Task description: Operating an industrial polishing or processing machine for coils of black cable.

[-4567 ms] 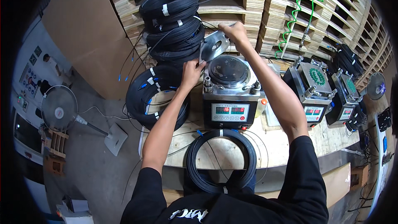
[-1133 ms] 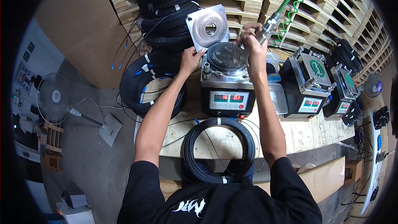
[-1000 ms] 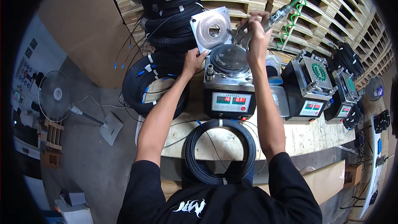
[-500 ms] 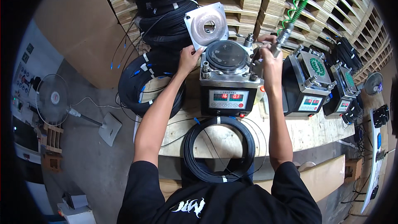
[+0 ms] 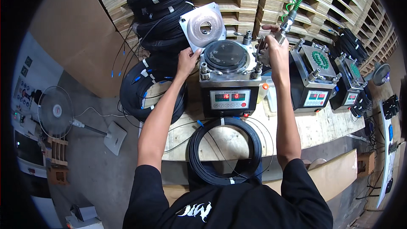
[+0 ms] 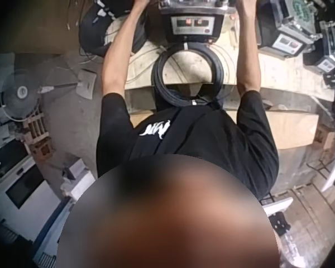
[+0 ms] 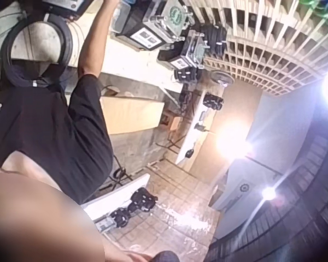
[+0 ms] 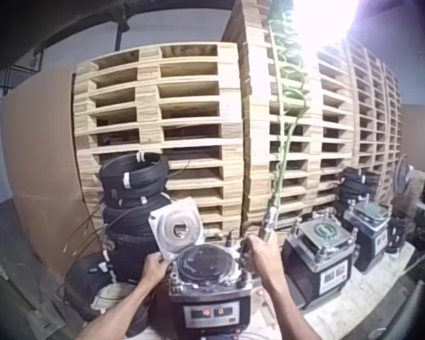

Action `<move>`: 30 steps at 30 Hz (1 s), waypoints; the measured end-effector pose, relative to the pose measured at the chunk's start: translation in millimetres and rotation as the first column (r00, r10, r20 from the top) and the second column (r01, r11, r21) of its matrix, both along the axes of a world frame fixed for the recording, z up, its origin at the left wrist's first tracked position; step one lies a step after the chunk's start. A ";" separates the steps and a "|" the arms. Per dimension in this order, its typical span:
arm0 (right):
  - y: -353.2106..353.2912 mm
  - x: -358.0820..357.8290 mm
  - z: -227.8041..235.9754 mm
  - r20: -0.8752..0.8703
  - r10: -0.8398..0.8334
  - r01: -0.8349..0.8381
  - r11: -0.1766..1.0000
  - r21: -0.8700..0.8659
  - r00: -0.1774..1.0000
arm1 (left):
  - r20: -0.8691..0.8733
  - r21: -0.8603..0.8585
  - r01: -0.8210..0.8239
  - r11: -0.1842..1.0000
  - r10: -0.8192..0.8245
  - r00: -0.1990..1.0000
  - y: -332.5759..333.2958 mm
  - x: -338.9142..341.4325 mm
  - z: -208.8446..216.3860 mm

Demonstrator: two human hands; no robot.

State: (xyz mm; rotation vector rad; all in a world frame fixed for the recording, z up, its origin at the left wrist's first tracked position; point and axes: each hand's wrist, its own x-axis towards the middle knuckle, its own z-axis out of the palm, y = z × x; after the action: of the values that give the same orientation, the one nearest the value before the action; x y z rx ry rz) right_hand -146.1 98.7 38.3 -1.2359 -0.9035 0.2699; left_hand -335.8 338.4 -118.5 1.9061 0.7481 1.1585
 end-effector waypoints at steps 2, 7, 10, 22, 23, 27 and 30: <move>0.6 3.7 -2.0 0.043 -0.049 0.049 0.999 -0.007 0.998 | 0.039 0.004 0.002 1.000 -0.002 0.999 0.7 0.3 -0.3; -6.4 4.6 -0.9 -0.095 0.054 -0.051 0.998 0.031 0.994 | -0.009 0.006 -0.096 0.995 0.096 0.995 2.1 1.9 1.3; -8.0 4.5 -1.2 -0.047 0.054 -0.055 0.998 -0.028 0.997 | -0.034 0.015 -0.091 0.996 0.092 0.995 -1.5 2.6 0.0; 0.1 -13.4 -8.5 -0.036 0.139 -0.139 0.990 0.004 0.990 | 0.080 -0.004 -0.042 0.999 0.042 0.996 -13.9 -4.7 0.0; -0.4 -10.5 -10.8 -0.074 0.156 -0.156 0.988 0.008 0.985 | 0.086 -0.005 -0.022 1.000 0.022 0.996 -16.5 -2.1 1.4; 0.8 -7.2 -12.1 -0.067 0.107 -0.105 0.994 0.028 0.992 | 0.086 -0.013 -0.008 1.000 0.009 0.996 -19.1 -1.5 3.2; -8.2 -14.7 3.8 -0.081 0.102 -0.101 0.995 0.025 0.991 | 0.097 -0.007 0.015 1.000 -0.014 0.995 -10.4 -4.4 -1.0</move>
State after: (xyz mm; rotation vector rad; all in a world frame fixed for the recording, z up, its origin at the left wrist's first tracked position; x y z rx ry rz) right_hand -160.8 90.5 42.1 -1.1527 -0.8970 0.3888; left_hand -340.2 328.0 -119.5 1.8322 0.6840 1.2277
